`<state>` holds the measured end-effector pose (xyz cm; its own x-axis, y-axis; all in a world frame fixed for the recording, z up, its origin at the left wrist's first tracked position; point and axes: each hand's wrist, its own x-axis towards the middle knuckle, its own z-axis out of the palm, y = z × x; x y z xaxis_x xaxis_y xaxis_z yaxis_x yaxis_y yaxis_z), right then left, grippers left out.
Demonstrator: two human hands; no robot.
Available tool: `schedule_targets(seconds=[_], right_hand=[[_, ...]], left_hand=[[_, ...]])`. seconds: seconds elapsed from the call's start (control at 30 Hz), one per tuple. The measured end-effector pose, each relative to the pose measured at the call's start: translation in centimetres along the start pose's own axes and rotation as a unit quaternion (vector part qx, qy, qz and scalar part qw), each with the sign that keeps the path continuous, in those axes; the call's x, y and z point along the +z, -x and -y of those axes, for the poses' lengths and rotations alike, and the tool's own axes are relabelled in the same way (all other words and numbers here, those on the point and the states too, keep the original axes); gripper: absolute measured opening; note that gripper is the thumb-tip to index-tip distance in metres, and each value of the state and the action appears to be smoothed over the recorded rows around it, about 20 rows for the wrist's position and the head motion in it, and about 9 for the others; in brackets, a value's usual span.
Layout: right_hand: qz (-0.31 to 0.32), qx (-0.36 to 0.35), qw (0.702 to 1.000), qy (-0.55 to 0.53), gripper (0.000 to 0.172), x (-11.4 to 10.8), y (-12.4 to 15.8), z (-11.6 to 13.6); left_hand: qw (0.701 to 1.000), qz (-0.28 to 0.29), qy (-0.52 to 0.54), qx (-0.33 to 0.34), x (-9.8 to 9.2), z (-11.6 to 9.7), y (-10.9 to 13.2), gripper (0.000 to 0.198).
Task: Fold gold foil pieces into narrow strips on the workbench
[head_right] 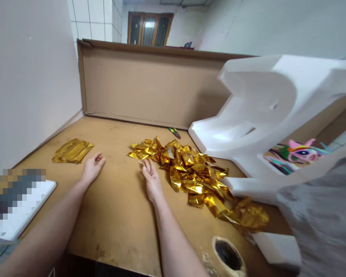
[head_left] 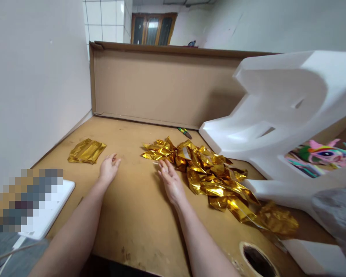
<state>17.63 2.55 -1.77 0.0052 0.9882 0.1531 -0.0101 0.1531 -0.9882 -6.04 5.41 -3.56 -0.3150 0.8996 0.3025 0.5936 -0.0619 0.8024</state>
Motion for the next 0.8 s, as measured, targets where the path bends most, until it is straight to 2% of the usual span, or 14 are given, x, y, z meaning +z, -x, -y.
schedule_targets(seconds=[0.07, 0.17, 0.3, 0.4, 0.63, 0.8], right_hand=[[0.010, 0.012, 1.000, 0.000, 0.069, 0.4, 0.4, -0.5], [0.022, 0.036, 0.999, -0.010, 0.063, 0.9, 0.9, -0.9], [0.039, 0.053, 0.998, -0.004, 0.057, 1.2, 1.4, -0.9], [0.039, 0.053, 0.998, 0.004, 0.055, 1.2, 1.5, -0.8], [0.045, 0.057, 0.997, 0.016, 0.059, 1.2, 1.5, -0.8], [0.033, 0.067, 0.997, -0.019, 0.056, 1.3, 1.5, -0.9]], left_hand=[[0.993, -0.027, -0.105, 0.039, -1.0, 0.5, -0.4, 0.035], [0.976, -0.054, -0.205, 0.047, -2.2, 1.1, -0.8, 0.042], [0.959, -0.055, -0.276, -0.012, -3.2, 2.0, -1.1, 0.043], [0.950, -0.038, -0.306, -0.052, -3.8, 2.6, -1.5, 0.034], [0.946, -0.027, -0.319, -0.053, -4.9, 2.4, -2.0, 0.027], [0.945, -0.036, -0.302, -0.123, -5.0, 1.8, -2.2, 0.028]])
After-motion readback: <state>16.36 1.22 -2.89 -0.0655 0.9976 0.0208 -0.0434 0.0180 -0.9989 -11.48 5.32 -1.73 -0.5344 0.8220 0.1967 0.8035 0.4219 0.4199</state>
